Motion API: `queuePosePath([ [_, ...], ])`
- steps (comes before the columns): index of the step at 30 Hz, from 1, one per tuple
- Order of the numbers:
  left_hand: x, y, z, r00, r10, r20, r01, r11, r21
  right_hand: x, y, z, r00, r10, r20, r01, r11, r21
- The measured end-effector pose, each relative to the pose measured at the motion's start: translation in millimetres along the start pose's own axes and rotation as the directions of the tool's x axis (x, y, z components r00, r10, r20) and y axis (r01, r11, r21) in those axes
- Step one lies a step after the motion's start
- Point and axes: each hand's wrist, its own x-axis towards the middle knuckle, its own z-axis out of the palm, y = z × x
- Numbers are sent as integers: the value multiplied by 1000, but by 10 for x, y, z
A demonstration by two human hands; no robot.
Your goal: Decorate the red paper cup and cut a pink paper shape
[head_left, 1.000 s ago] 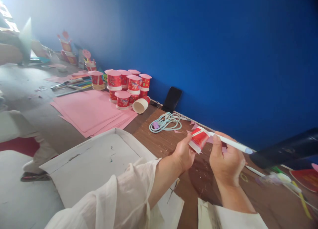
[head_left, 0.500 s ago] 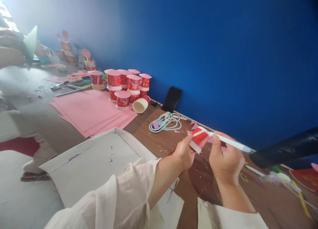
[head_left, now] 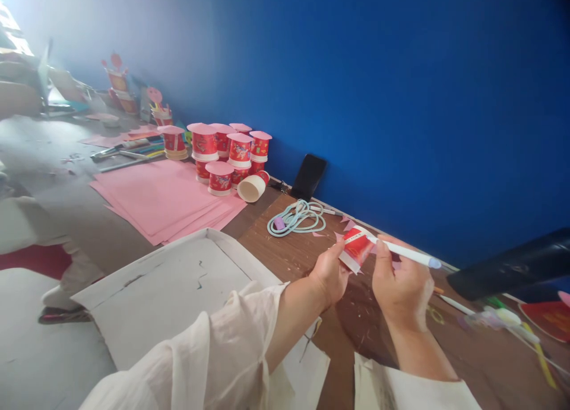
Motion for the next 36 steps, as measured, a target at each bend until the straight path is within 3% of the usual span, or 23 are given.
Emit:
queuePosePath([
  [20,26,-15,-34,1000,-9,10,9,1000,18,-3,-12,0,998,10,66,-9,1000,-13],
  [36,46,-16,-61,999,-23,28,22,1000,3,-17,-37,24,998,-7,55,9,1000,-23],
])
